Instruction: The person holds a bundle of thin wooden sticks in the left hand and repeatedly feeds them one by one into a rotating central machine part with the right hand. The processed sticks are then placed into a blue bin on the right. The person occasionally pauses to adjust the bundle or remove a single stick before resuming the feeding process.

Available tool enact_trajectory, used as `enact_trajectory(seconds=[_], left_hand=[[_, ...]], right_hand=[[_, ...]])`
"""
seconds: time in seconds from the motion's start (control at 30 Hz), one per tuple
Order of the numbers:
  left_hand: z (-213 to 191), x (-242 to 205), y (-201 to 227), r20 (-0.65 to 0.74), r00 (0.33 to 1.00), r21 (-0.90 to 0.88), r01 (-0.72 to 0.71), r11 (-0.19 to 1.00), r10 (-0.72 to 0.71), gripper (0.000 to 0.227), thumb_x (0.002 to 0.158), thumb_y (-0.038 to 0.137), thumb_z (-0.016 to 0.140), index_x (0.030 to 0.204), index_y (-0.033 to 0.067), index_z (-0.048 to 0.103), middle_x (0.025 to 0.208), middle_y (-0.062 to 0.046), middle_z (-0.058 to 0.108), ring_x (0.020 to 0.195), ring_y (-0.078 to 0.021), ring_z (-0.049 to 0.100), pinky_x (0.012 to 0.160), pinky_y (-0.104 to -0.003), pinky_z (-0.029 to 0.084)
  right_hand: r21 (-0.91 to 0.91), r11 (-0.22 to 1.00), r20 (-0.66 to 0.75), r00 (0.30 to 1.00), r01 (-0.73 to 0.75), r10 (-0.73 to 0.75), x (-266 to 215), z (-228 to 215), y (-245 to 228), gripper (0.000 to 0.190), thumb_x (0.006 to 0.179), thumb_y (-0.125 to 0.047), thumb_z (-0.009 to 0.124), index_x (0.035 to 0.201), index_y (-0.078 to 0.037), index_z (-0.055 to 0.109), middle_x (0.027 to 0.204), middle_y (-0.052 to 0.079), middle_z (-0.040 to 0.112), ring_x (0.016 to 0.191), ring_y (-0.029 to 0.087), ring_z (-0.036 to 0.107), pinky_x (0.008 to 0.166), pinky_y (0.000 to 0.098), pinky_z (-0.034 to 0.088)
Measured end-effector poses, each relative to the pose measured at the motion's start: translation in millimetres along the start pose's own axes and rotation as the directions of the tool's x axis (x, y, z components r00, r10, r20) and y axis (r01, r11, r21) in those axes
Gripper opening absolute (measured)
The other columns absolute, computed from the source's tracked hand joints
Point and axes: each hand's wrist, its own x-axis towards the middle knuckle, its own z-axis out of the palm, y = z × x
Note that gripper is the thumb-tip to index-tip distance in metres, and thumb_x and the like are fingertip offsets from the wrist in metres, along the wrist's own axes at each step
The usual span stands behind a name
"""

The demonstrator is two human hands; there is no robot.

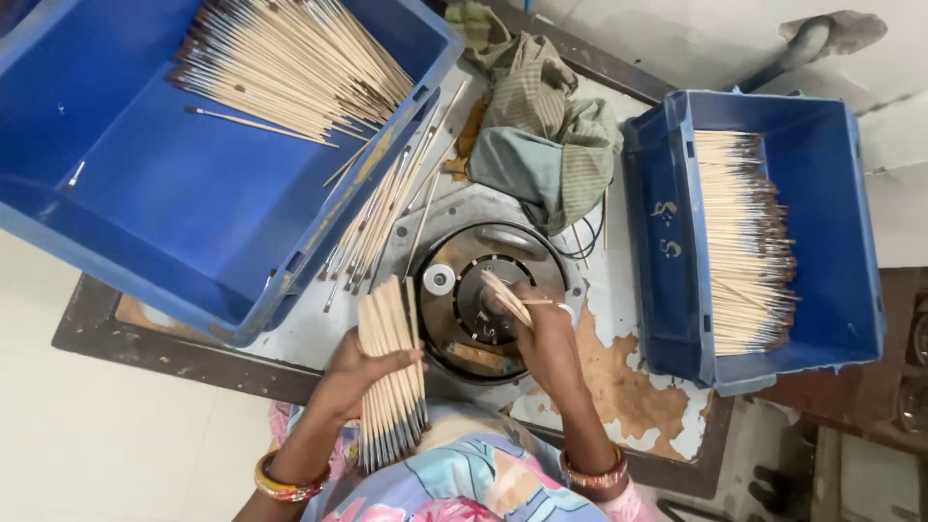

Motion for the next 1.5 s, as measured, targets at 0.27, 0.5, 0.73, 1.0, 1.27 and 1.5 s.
enact_trajectory(seconds=[0.27,0.5,0.73,1.0,1.27,1.5], left_hand=[[57.2,-13.3,65.6,0.461,0.780,0.424,-0.612,0.667,0.423,0.043,0.074,0.003,0.083,0.115,-0.0035,0.071,0.105,-0.016,0.079,0.093,-0.0202,0.075,0.081,-0.035,0.060],[23.7,12.1,22.3,0.092,0.994,0.033,0.053,0.998,-0.056,0.043,0.080,0.008,0.078,0.118,0.0057,0.057,0.096,-0.019,0.074,0.079,-0.0295,0.076,0.062,-0.042,0.064],[-10.8,10.1,-5.0,0.013,1.000,-0.040,-0.006,0.999,0.007,0.045,0.075,0.003,0.079,0.115,-0.0037,0.059,0.094,-0.014,0.072,0.085,-0.0315,0.079,0.068,-0.044,0.066],[49.6,-10.7,51.0,0.385,0.815,0.405,-0.571,0.715,0.433,0.047,0.074,0.002,0.084,0.118,-0.0018,0.070,0.108,-0.012,0.077,0.095,-0.0160,0.071,0.084,-0.032,0.059],[24.5,18.1,20.2,0.139,0.985,0.232,-0.134,0.963,0.103,0.036,0.081,0.013,0.086,0.110,-0.0008,0.069,0.094,-0.015,0.076,0.080,-0.0221,0.076,0.067,-0.038,0.063],[-1.1,-0.6,5.3,0.058,0.997,-0.148,0.049,0.988,-0.041,0.048,0.075,0.008,0.080,0.117,-0.0003,0.058,0.096,-0.015,0.075,0.084,-0.0304,0.079,0.067,-0.044,0.066]], right_hand=[[-0.019,0.993,0.194,0.974,-0.113,0.114,-22.1,-24.4,-27.6,0.023,0.082,-0.008,0.075,0.104,-0.003,0.072,0.085,0.016,0.074,0.074,0.033,0.073,0.064,0.0438,0.055],[-0.316,0.933,0.146,0.964,-0.169,0.224,-2.0,13.0,41.7,0.040,0.091,-0.002,0.064,0.131,-0.002,0.057,0.073,0.019,0.067,0.063,0.035,0.069,0.057,0.0461,0.054],[-0.160,0.987,0.003,1.000,0.025,-0.025,2.4,9.8,16.6,0.044,0.078,0.006,0.064,0.122,0.001,0.062,0.093,0.028,0.068,0.085,0.049,0.064,0.069,0.0518,0.049],[0.046,0.994,0.354,0.932,-0.099,0.076,-8.1,2.2,-35.6,0.030,0.081,-0.006,0.076,0.111,-0.005,0.071,0.101,0.016,0.076,0.089,0.031,0.075,0.076,0.0403,0.058],[-0.227,0.964,-0.098,0.988,-0.138,0.119,2.9,-19.5,-3.7,0.022,0.092,-0.004,0.068,0.114,-0.004,0.065,0.091,0.021,0.071,0.078,0.038,0.071,0.064,0.0457,0.053],[-0.282,0.955,0.099,0.987,-0.092,0.124,6.8,8.7,13.8,0.024,0.088,0.000,0.067,0.111,0.000,0.061,0.080,0.027,0.064,0.078,0.046,0.064,0.065,0.0528,0.048]])
